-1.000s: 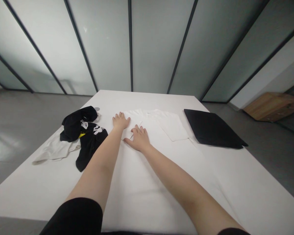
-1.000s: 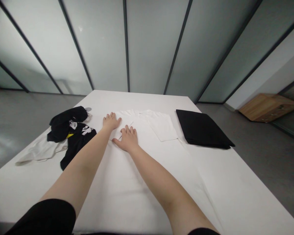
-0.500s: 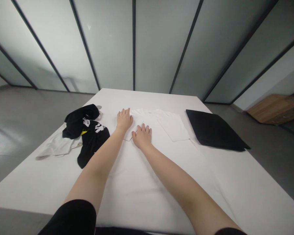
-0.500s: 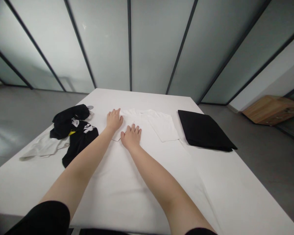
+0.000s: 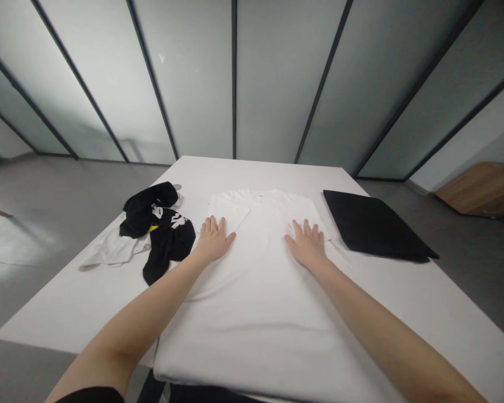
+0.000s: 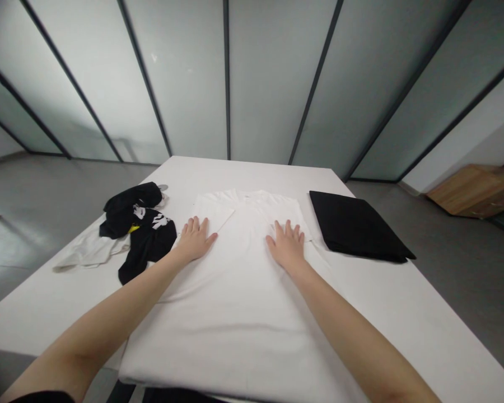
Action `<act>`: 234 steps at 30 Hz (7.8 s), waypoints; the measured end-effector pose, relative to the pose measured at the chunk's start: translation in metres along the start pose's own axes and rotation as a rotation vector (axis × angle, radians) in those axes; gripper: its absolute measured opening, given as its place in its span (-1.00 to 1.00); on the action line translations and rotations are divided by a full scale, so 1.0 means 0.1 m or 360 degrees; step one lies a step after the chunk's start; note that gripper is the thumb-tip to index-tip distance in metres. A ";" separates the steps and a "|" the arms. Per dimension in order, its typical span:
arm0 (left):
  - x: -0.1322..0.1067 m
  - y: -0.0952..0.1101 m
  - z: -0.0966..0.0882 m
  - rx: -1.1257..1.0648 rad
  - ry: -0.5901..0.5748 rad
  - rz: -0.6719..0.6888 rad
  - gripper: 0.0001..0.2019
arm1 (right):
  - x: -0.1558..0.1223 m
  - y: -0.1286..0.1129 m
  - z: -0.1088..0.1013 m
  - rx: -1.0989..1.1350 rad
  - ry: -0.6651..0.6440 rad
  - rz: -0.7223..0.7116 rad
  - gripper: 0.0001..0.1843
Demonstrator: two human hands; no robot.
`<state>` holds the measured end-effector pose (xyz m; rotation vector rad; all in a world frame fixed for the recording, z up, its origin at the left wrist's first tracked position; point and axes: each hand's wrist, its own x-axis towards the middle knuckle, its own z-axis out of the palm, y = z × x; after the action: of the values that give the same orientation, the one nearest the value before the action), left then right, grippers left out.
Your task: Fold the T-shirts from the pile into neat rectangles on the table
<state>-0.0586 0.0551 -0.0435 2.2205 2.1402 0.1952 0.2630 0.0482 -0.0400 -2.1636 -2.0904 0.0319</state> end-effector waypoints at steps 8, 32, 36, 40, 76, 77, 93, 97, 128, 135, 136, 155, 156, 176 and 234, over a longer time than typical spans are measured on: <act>0.01 0.06 0.03 0.0060 0.0076 -0.0011 -0.15 | -0.08 0.34 0.06 -0.0139 -0.0115 0.0004 -0.20; 0.95 -0.26 -0.06 -0.0369 0.0290 0.0176 -0.48 | 0.75 0.28 0.08 0.0156 0.0001 0.0048 -0.33; 0.91 -0.38 -0.07 -0.0519 0.0277 0.0149 -0.54 | 0.75 0.52 0.12 0.0197 -0.0029 -0.0015 -0.34; 0.92 -0.41 -0.07 -0.0498 0.0189 0.0223 -0.60 | 0.75 0.75 0.14 0.0058 -0.0100 0.0030 -0.31; -0.02 0.40 -0.08 0.0145 0.0027 -0.0041 -0.28 | 0.01 0.27 0.10 0.0071 -0.0132 -0.0188 -0.31; -0.05 0.38 -0.09 0.0156 0.0009 -0.0072 -0.27 | -0.02 0.34 0.11 0.0072 -0.0131 -0.0168 -0.31; -0.09 0.57 0.02 0.0127 -0.0158 -0.0083 -0.09 | -0.13 0.02 0.06 -0.0038 -0.0169 -0.0012 -0.24; 0.17 0.55 0.04 0.0101 -0.0154 -0.0101 -0.08 | 0.13 0.00 0.09 -0.0011 -0.0144 -0.0016 -0.25; 0.31 0.29 -0.57 0.0080 -0.0357 -0.0111 -0.32 | -0.14 0.91 0.09 0.0354 -0.0153 -0.0007 -0.37; -0.15 1.48 -0.25 -0.0125 -0.0229 0.0481 -0.21 | -0.59 0.93 0.11 0.0170 -0.0047 0.0103 -0.34; -0.20 1.55 -0.16 -0.0125 -0.0202 0.0471 -0.20 | -0.59 0.93 0.09 0.0153 -0.0020 0.0099 -0.34; -0.37 1.59 0.00 -0.0117 -0.0341 0.0418 -0.20 | -0.53 1.20 -0.16 0.0634 -0.0133 0.0378 -0.51; -0.42 1.61 -0.01 -0.0116 -0.0362 0.0373 -0.19 | -0.54 1.21 -0.17 0.0622 -0.0154 0.0375 -0.50; 0.46 0.44 -0.23 0.0004 -0.0207 -0.0209 -0.24 | -1.01 -0.13 -0.14 0.0087 -0.0367 -0.0583 -0.20; 0.61 0.56 -0.31 0.0107 0.0043 -0.0279 -0.36 | -0.52 1.03 -0.39 0.0110 -0.0372 0.0347 -0.57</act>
<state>-0.0052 0.1124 -0.0027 2.0590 2.3743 0.1480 0.3674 -0.0102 -0.0170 -2.4366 -1.9169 0.3911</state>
